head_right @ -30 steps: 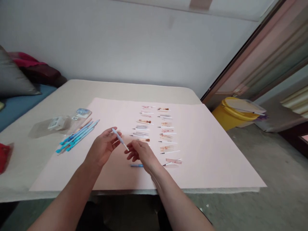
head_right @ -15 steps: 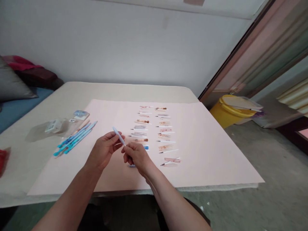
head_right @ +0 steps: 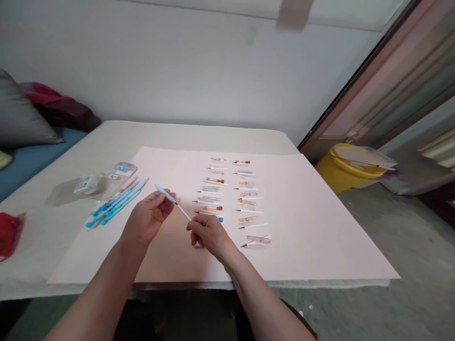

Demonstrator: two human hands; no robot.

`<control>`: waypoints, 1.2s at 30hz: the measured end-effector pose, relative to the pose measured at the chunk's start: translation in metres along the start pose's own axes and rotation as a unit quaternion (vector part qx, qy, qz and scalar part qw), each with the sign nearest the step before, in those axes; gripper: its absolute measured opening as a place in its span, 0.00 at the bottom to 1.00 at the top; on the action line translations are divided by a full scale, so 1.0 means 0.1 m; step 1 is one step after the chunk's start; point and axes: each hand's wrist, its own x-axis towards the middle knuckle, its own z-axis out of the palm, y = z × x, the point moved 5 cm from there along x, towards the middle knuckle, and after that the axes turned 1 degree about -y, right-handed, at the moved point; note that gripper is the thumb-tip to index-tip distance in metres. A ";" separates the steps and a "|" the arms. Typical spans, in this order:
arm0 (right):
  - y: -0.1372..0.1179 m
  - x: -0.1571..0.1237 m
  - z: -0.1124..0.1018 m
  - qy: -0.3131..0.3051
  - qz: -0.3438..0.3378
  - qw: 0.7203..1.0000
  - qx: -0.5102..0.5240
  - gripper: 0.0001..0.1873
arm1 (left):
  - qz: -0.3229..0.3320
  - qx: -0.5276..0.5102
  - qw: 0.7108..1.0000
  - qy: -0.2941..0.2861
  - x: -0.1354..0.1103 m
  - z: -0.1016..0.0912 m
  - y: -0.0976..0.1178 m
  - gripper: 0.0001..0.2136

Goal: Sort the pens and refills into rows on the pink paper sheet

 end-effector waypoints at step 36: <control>-0.06 -0.09 -0.31 0.019 -0.037 0.983 -0.180 0.16 | -0.051 -0.034 0.998 0.032 0.06 -0.10 -0.06 0.03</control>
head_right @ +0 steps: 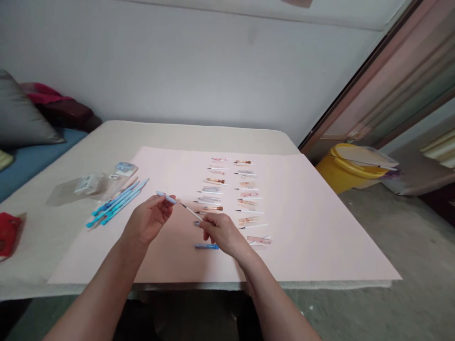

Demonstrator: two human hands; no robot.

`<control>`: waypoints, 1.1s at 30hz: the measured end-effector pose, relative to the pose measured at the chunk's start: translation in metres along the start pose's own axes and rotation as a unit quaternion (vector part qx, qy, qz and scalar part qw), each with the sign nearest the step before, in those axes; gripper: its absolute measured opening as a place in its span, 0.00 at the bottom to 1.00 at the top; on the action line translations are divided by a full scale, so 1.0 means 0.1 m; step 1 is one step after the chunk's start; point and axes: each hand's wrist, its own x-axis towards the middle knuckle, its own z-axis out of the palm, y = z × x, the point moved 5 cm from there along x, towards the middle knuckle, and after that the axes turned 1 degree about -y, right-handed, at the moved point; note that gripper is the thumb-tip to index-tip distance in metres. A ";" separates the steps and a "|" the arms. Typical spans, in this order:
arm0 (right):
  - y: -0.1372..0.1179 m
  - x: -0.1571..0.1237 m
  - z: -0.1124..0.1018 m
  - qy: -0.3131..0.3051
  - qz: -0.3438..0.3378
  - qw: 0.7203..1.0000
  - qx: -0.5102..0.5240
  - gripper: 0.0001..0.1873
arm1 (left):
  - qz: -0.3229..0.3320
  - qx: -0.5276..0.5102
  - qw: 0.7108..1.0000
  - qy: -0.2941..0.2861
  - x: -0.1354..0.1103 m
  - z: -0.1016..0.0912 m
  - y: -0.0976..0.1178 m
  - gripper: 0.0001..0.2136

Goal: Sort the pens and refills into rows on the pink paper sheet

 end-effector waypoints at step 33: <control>0.06 0.01 0.01 0.013 0.006 1.000 -0.019 0.16 | 0.047 0.111 0.991 -0.057 -0.13 0.19 -0.07 0.08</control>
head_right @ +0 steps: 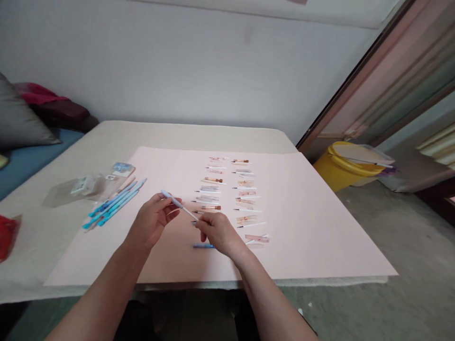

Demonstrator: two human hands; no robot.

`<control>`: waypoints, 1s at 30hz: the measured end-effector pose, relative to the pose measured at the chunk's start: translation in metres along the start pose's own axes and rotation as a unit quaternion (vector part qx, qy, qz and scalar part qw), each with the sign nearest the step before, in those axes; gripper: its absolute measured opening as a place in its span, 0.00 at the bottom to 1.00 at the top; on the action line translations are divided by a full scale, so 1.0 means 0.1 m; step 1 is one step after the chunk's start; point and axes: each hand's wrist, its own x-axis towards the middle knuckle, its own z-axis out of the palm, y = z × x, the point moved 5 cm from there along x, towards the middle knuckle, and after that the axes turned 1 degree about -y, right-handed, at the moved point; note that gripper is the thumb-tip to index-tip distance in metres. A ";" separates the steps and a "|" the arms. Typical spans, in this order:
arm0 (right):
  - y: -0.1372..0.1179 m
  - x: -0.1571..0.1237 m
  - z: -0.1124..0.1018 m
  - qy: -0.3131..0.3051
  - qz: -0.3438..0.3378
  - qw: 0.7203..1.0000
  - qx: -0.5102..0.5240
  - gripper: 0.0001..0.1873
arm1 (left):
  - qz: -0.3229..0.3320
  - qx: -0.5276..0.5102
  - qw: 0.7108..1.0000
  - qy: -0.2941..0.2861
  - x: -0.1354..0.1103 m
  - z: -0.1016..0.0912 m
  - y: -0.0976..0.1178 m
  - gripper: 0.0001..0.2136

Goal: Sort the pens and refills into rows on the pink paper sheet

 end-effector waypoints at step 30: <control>-0.30 0.00 0.24 0.127 -0.122 0.914 -0.365 0.06 | -0.097 -0.170 0.980 0.030 -0.14 0.23 -0.43 0.14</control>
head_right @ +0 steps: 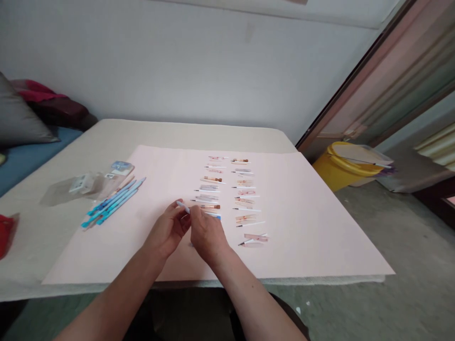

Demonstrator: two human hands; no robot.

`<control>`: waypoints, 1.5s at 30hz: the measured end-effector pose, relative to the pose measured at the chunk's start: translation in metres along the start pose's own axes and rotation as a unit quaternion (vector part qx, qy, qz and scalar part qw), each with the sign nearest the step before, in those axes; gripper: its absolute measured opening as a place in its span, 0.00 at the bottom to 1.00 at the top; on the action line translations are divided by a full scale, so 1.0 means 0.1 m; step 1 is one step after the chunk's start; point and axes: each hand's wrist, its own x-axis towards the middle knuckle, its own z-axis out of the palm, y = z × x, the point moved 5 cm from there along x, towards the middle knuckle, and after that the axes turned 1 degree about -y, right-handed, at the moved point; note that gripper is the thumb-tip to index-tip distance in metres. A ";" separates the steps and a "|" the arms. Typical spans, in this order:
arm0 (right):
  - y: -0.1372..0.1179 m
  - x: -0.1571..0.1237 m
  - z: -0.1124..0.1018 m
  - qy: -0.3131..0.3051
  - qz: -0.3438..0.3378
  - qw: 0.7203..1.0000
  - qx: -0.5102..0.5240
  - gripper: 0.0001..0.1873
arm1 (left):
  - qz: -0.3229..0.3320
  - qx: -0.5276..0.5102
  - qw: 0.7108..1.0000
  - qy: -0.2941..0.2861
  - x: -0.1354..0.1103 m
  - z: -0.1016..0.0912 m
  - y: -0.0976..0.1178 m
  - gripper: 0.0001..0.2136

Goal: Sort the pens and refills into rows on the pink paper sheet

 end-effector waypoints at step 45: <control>0.41 -0.01 -0.21 0.089 0.214 0.804 0.547 0.03 | -0.009 -0.085 0.994 0.067 0.11 -0.13 0.16 0.06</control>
